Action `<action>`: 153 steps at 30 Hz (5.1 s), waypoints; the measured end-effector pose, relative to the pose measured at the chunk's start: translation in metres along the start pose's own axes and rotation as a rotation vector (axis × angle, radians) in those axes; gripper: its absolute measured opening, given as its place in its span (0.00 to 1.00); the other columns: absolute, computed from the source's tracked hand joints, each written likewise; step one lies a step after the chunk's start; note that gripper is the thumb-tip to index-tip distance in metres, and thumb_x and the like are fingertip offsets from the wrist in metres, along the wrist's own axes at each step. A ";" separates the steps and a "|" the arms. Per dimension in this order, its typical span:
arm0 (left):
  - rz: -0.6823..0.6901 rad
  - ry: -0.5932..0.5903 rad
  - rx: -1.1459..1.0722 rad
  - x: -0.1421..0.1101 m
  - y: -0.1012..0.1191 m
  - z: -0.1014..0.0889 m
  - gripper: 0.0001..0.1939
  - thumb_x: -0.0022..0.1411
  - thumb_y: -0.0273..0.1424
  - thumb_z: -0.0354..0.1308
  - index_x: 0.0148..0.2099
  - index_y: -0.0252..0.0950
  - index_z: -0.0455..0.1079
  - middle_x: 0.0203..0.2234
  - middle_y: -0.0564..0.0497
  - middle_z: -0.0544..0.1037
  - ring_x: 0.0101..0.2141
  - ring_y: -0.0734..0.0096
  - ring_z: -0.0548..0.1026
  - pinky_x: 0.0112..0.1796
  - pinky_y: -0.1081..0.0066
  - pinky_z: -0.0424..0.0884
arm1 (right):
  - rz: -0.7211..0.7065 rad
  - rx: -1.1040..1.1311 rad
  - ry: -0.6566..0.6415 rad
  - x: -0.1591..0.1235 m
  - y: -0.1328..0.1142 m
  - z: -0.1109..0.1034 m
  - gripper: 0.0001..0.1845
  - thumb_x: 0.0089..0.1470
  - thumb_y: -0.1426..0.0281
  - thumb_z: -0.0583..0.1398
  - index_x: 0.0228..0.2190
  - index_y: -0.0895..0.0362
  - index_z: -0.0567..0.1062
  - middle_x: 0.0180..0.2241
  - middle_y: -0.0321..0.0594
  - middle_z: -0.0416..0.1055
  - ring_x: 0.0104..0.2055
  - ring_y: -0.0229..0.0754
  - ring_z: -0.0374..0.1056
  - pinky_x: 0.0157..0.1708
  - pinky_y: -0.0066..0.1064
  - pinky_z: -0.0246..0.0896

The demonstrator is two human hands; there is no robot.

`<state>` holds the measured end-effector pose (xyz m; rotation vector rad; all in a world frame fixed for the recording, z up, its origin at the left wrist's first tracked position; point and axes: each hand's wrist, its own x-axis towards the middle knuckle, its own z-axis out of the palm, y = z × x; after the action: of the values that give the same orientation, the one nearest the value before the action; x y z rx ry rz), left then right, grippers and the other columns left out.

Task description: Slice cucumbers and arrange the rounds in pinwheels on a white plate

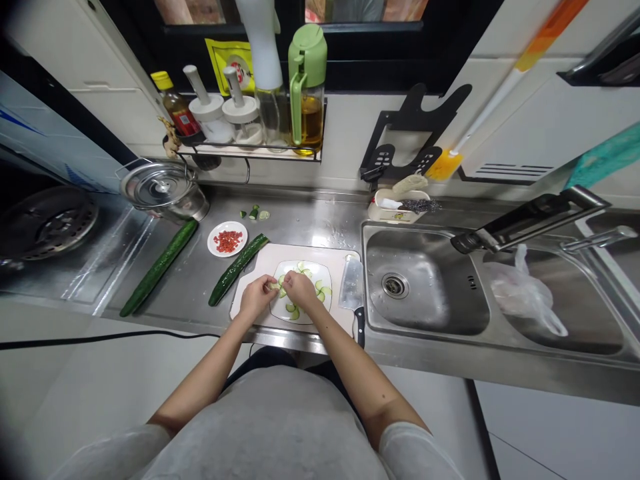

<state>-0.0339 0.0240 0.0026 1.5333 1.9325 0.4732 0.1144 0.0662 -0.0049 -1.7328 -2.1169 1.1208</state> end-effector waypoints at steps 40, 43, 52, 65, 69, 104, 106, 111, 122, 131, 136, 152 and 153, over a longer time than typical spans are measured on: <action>0.065 0.029 0.196 0.004 -0.003 0.011 0.09 0.58 0.31 0.57 0.42 0.41 0.73 0.40 0.49 0.72 0.43 0.65 0.70 0.42 0.69 0.64 | 0.048 -0.361 0.017 0.001 -0.006 0.010 0.08 0.60 0.68 0.53 0.39 0.56 0.71 0.42 0.44 0.69 0.43 0.44 0.63 0.31 0.30 0.52; 0.056 0.031 0.179 0.004 -0.003 0.009 0.09 0.58 0.32 0.57 0.42 0.41 0.73 0.40 0.49 0.72 0.44 0.64 0.69 0.43 0.69 0.65 | 0.055 -0.333 0.034 0.000 -0.005 0.006 0.09 0.60 0.68 0.53 0.40 0.56 0.71 0.42 0.44 0.69 0.43 0.43 0.63 0.33 0.30 0.53; 0.042 0.087 0.079 0.008 0.000 0.004 0.07 0.58 0.33 0.58 0.39 0.42 0.74 0.38 0.49 0.72 0.43 0.64 0.69 0.45 0.68 0.64 | 0.130 -0.249 0.120 -0.015 0.011 -0.018 0.09 0.60 0.67 0.54 0.41 0.55 0.70 0.41 0.42 0.70 0.41 0.42 0.64 0.32 0.30 0.50; 0.034 0.055 0.150 0.015 0.002 0.017 0.05 0.58 0.35 0.59 0.37 0.41 0.72 0.37 0.49 0.70 0.44 0.64 0.68 0.44 0.69 0.64 | 0.137 -0.326 0.022 -0.014 0.003 0.002 0.08 0.61 0.66 0.53 0.37 0.55 0.69 0.40 0.42 0.71 0.39 0.42 0.65 0.29 0.29 0.50; 0.029 0.053 0.152 0.015 0.000 0.018 0.05 0.57 0.35 0.60 0.37 0.41 0.72 0.37 0.49 0.70 0.44 0.64 0.68 0.44 0.68 0.64 | 0.122 -0.341 0.018 -0.011 0.004 0.002 0.08 0.62 0.66 0.53 0.37 0.55 0.69 0.39 0.43 0.71 0.40 0.42 0.65 0.30 0.29 0.51; 0.073 0.023 0.030 0.023 -0.008 0.017 0.05 0.55 0.35 0.60 0.34 0.40 0.72 0.32 0.51 0.69 0.35 0.67 0.70 0.36 0.70 0.64 | 0.201 -0.047 0.468 -0.069 0.070 -0.035 0.13 0.55 0.61 0.53 0.31 0.55 0.73 0.26 0.37 0.69 0.27 0.39 0.61 0.28 0.28 0.48; 0.074 0.023 -0.032 0.023 -0.012 0.018 0.05 0.54 0.35 0.61 0.34 0.40 0.72 0.32 0.51 0.70 0.34 0.69 0.70 0.36 0.70 0.64 | 0.200 -0.031 0.478 -0.071 0.068 -0.032 0.14 0.56 0.61 0.52 0.31 0.56 0.73 0.26 0.38 0.69 0.27 0.39 0.61 0.28 0.28 0.48; 0.070 0.084 -0.128 0.024 -0.020 0.015 0.05 0.54 0.33 0.60 0.33 0.39 0.72 0.32 0.52 0.71 0.34 0.70 0.71 0.38 0.71 0.65 | 0.217 0.012 0.513 -0.076 0.070 -0.032 0.15 0.56 0.61 0.51 0.32 0.55 0.74 0.26 0.38 0.70 0.27 0.39 0.62 0.27 0.28 0.48; 0.071 0.152 -0.127 0.021 -0.017 0.000 0.05 0.54 0.32 0.59 0.34 0.39 0.72 0.33 0.51 0.72 0.34 0.70 0.71 0.38 0.71 0.64 | 0.193 0.086 0.563 -0.081 0.071 -0.039 0.18 0.55 0.58 0.51 0.32 0.56 0.74 0.21 0.36 0.67 0.26 0.40 0.62 0.28 0.29 0.51; 0.041 0.103 0.044 0.015 -0.002 0.018 0.04 0.54 0.32 0.60 0.34 0.41 0.71 0.31 0.52 0.69 0.34 0.69 0.69 0.36 0.71 0.63 | 0.164 0.052 0.526 -0.086 0.079 -0.043 0.20 0.56 0.57 0.50 0.34 0.57 0.74 0.21 0.36 0.66 0.26 0.41 0.63 0.28 0.29 0.51; 0.024 0.104 0.063 0.014 -0.002 0.020 0.03 0.55 0.32 0.59 0.34 0.41 0.71 0.32 0.52 0.69 0.35 0.68 0.69 0.37 0.71 0.63 | 0.166 0.059 0.515 -0.086 0.084 -0.043 0.20 0.55 0.57 0.50 0.34 0.57 0.74 0.21 0.37 0.67 0.26 0.41 0.63 0.28 0.30 0.53; -0.044 0.385 -0.281 0.040 -0.033 -0.032 0.11 0.55 0.37 0.58 0.38 0.37 0.73 0.27 0.54 0.71 0.25 0.76 0.66 0.32 0.74 0.64 | 0.121 0.065 0.539 -0.080 0.089 -0.071 0.27 0.53 0.49 0.48 0.33 0.57 0.75 0.20 0.39 0.68 0.23 0.43 0.65 0.25 0.31 0.56; -0.067 0.412 -0.297 0.045 -0.038 -0.037 0.11 0.55 0.37 0.58 0.38 0.37 0.73 0.27 0.54 0.71 0.25 0.77 0.66 0.31 0.75 0.64 | 0.120 0.063 0.540 -0.079 0.089 -0.072 0.27 0.52 0.49 0.49 0.33 0.57 0.75 0.20 0.39 0.68 0.23 0.43 0.65 0.25 0.31 0.56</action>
<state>-0.0922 0.0604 -0.0047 1.2453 2.0879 1.0628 0.2478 0.0288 0.0123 -1.8844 -1.6520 0.6324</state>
